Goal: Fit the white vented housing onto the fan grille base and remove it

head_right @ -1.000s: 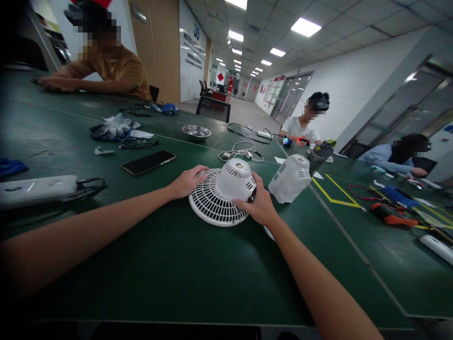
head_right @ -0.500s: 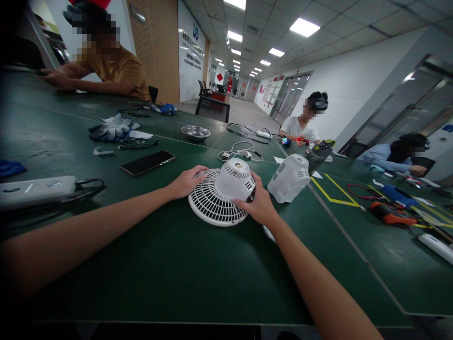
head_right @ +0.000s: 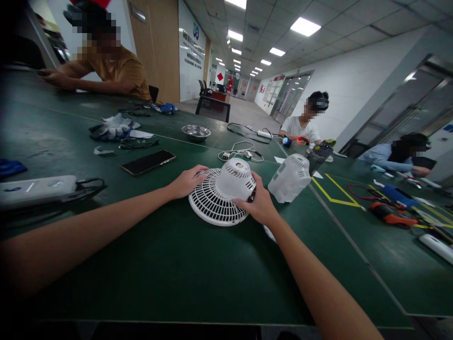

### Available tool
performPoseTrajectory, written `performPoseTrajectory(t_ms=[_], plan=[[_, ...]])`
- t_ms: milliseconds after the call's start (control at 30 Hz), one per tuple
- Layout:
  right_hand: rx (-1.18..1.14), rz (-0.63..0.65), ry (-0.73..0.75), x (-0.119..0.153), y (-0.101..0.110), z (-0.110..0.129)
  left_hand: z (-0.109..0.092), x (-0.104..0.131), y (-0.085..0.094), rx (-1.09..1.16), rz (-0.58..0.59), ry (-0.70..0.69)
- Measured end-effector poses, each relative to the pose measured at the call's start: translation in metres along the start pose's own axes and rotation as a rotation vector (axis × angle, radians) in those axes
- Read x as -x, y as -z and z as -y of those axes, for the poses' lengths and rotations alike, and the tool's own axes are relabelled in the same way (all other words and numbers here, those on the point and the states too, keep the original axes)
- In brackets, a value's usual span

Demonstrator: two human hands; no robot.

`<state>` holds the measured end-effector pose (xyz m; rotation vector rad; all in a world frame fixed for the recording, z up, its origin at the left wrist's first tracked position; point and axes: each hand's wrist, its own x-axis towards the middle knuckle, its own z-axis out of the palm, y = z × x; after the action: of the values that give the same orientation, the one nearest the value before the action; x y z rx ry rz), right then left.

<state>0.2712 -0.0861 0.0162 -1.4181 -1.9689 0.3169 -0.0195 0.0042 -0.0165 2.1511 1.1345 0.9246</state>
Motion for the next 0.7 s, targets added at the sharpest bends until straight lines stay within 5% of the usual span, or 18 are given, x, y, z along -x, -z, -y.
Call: performPoseTrajectory(t_ms=[700], plan=[[-0.024, 0.004, 0.003, 0.0003, 0.0007, 0.0004, -0.0012, 0.0017, 0.0009, 0.021, 0.012, 0.009]])
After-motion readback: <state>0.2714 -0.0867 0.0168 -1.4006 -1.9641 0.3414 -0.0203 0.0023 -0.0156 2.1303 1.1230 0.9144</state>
